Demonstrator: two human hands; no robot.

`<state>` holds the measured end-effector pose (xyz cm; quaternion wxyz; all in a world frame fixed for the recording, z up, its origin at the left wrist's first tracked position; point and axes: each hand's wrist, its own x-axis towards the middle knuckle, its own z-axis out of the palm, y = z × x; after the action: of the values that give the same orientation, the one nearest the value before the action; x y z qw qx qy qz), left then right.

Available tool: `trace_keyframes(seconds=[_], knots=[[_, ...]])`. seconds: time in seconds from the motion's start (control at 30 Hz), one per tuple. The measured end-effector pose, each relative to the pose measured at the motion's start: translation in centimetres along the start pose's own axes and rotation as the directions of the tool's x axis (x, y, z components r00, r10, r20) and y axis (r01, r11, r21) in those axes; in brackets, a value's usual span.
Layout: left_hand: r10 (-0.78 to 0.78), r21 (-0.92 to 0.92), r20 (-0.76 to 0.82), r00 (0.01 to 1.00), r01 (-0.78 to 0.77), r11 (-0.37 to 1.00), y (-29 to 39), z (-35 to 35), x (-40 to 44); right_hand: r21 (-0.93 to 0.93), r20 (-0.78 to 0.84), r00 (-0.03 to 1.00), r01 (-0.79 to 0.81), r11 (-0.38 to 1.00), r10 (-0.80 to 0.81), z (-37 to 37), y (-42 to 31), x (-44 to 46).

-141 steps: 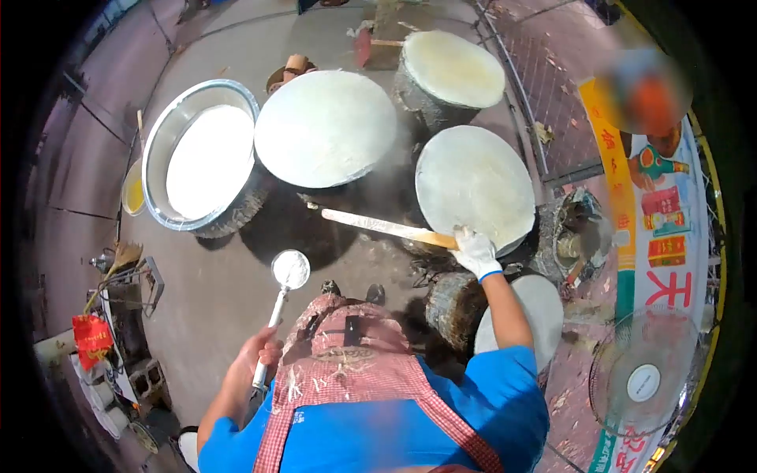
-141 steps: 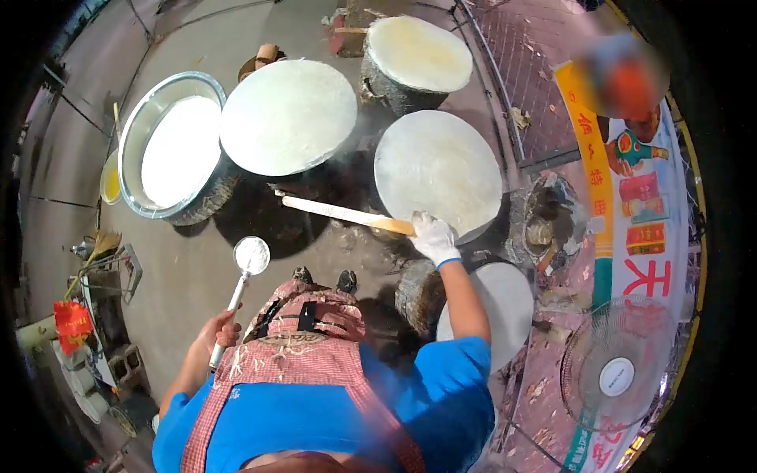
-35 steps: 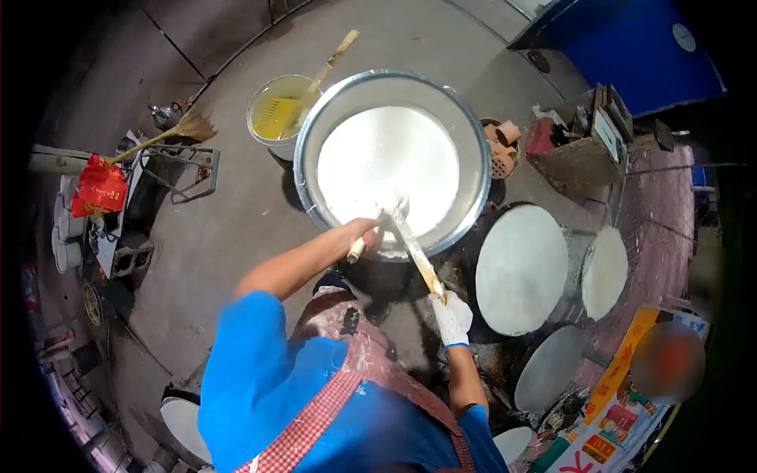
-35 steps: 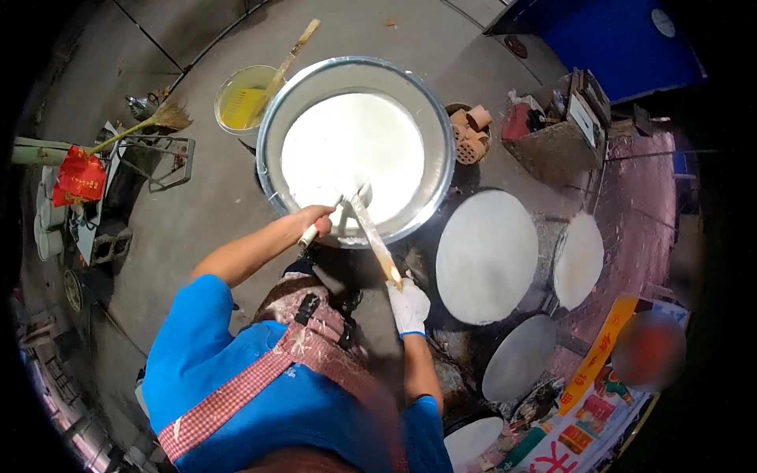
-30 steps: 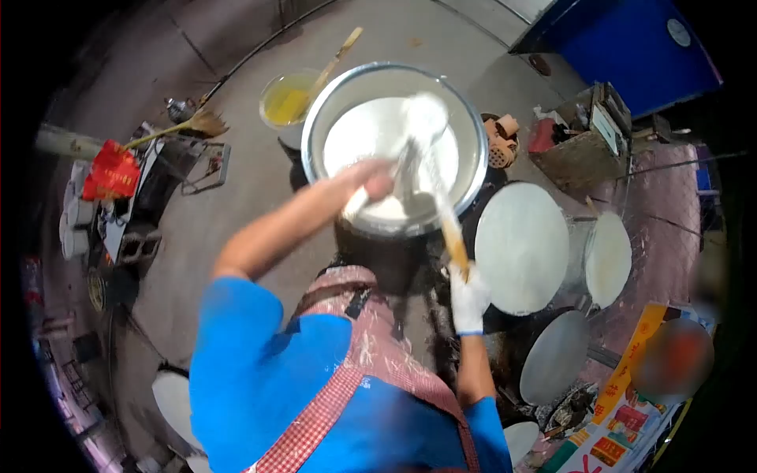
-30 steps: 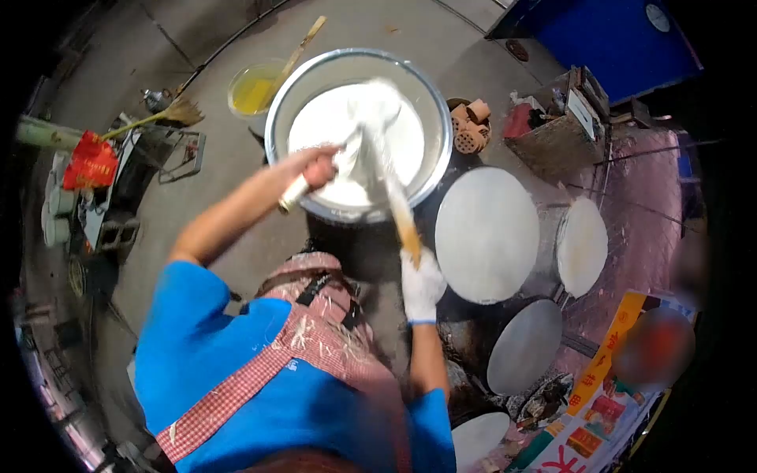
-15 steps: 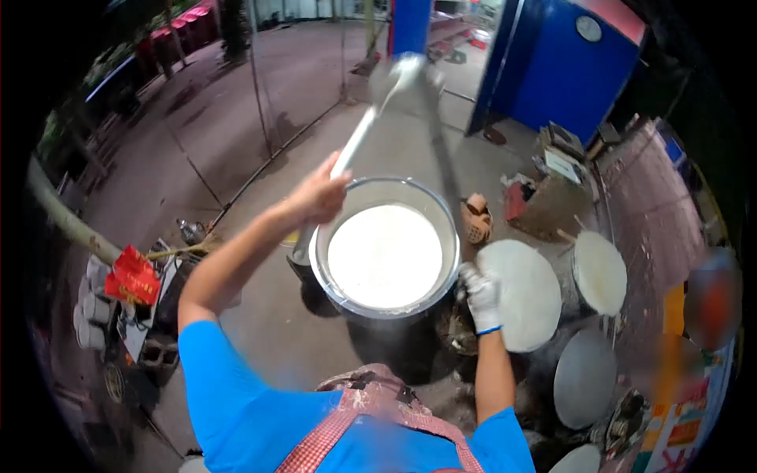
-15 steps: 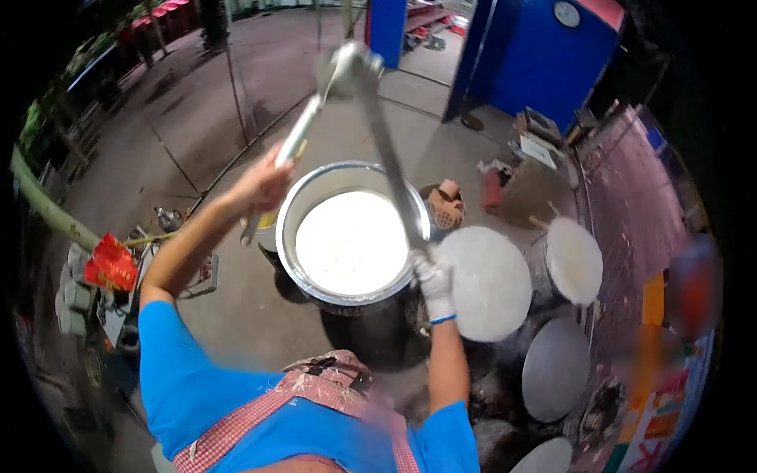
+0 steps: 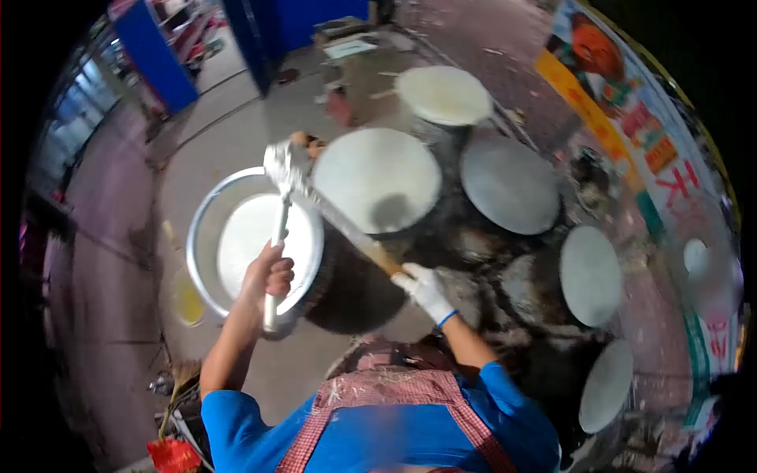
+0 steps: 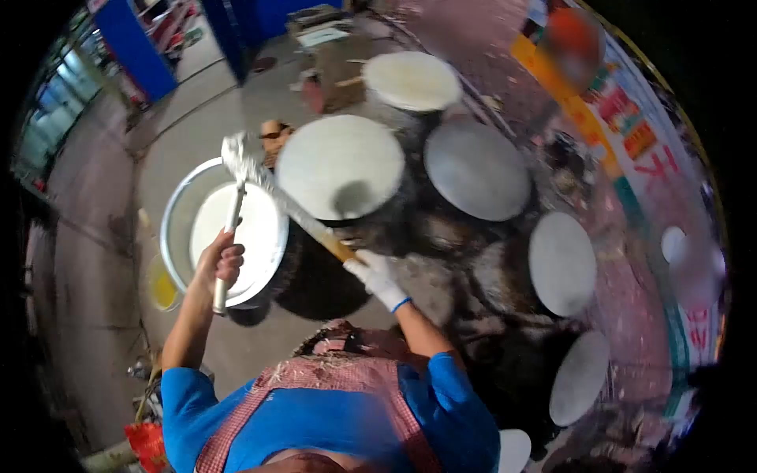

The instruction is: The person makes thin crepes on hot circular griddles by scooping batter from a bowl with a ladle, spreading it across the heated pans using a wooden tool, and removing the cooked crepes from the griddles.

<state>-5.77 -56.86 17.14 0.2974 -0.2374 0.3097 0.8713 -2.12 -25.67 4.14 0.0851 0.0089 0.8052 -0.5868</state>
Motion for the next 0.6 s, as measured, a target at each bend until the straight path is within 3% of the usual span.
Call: trace_keyframes(seconds=[0.03,0.07,0.1,0.17,0.2,0.23,0.3,0.37,0.43,0.5,0.57,0.6], knots=[[-0.165,-0.187,0.065,0.984,0.175,0.967,-0.8,0.0,2.6,-0.148,-0.028,0.992,0.114,0.982,-0.119,-1.0,5.0,-1.2],[-0.409,-0.391,0.202,0.89,0.456,0.799,-1.9,-1.0,5.8,-0.168,-0.069,0.994,0.072,0.983,-0.085,-2.0,7.4,-3.7],[-0.405,-0.424,0.187,0.895,0.446,0.788,-4.7,0.8,7.4,-0.197,-0.114,0.992,0.029,0.98,-0.052,-4.2,9.4,-6.9],[-0.499,-0.445,0.287,0.818,0.575,0.686,-9.9,1.9,13.6,-0.431,-0.225,0.973,-0.049,0.901,-0.055,-9.4,11.2,-13.0],[-0.544,-0.492,0.46,0.702,0.711,0.502,-12.2,4.8,14.2,-0.447,-0.305,0.95,-0.202,0.871,0.064,-11.1,12.4,-15.5],[-0.549,-0.469,0.514,0.659,0.752,0.463,-14.5,4.7,17.8,-0.439,-0.372,0.909,-0.35,0.827,0.188,-13.5,13.7,-18.3],[-0.535,-0.397,0.475,0.698,0.713,0.578,-18.7,10.5,21.1,-0.562,-0.508,0.856,-0.417,0.714,0.101,-19.1,15.8,-22.3],[-0.56,-0.255,0.502,0.659,0.732,0.632,-20.6,17.1,22.9,-0.555,-0.651,0.744,-0.602,0.574,0.151,-24.2,16.6,-23.5],[-0.611,-0.032,0.411,0.677,0.68,0.733,-21.1,21.5,26.5,-0.329,-0.78,0.589,-0.673,0.662,0.212,-28.7,18.0,-23.0],[-0.478,0.276,0.229,0.848,0.414,0.867,-21.7,26.4,29.9,-0.361,-0.845,0.529,-0.458,0.812,-0.078,-32.2,17.3,-20.5],[-0.306,0.67,0.184,0.934,0.109,0.735,-22.3,30.6,33.3,-0.39,-0.819,0.546,-0.302,0.87,-0.177,-33.9,14.7,-16.3],[-0.26,0.732,0.176,0.95,0.05,0.68,-23.2,31.6,36.6,-0.403,-0.803,0.552,-0.221,0.888,-0.227,-34.7,13.5,-14.2]])
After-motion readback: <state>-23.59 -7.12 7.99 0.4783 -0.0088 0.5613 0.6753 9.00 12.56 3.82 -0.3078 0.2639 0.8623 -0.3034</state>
